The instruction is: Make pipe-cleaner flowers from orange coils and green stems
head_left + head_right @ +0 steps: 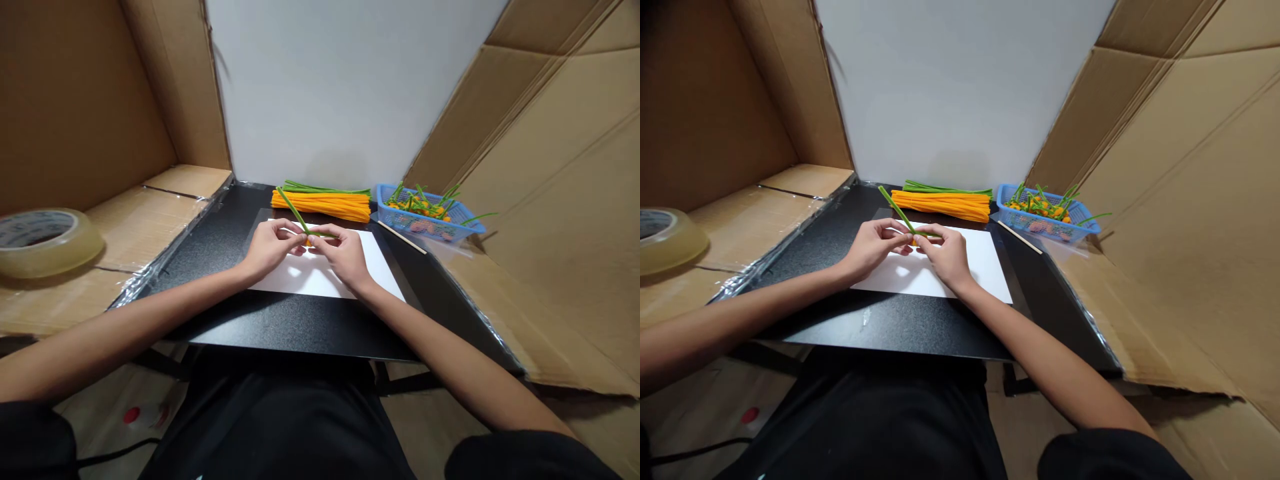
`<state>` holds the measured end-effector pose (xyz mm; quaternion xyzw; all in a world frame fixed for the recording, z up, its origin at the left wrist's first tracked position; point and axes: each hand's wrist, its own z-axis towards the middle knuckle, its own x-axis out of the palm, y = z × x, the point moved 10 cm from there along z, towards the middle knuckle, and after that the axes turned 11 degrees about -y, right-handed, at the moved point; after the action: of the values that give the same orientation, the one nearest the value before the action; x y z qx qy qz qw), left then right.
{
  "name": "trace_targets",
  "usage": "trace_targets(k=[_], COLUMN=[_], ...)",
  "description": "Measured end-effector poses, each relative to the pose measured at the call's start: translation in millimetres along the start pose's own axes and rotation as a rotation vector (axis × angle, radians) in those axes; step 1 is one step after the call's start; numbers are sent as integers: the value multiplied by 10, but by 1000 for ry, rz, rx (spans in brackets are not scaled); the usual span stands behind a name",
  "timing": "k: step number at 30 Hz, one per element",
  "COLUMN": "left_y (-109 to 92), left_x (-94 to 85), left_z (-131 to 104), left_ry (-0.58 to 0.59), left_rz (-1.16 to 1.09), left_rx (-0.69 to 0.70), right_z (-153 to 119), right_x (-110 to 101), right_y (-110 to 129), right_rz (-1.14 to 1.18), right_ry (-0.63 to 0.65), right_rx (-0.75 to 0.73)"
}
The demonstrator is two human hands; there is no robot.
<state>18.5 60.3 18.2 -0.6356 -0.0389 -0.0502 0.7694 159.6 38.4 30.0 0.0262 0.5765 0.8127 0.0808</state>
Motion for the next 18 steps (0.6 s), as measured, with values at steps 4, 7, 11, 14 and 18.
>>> trace_targets(k=[4,7,11,14,18], left_y=[-11,-115,-266,-298,-442], left_x=[23,13,-34,-36,-1], left_z=[-24,-30,-32,-35,-95], left_ry=[20,25,-26,-41,-31], left_rz=[-3,65,197,234,353], left_rx=[-3,115,297,342,521], right_z=[13,34,54,57,52], right_x=[-43,-81,-79,-58,-40], right_y=[11,-21,-108,-159,-165], right_rz=[38,81,161,223,222], right_ry=[-40,-68,-81,-85,-83], right_rx=[-6,26,111,166,182])
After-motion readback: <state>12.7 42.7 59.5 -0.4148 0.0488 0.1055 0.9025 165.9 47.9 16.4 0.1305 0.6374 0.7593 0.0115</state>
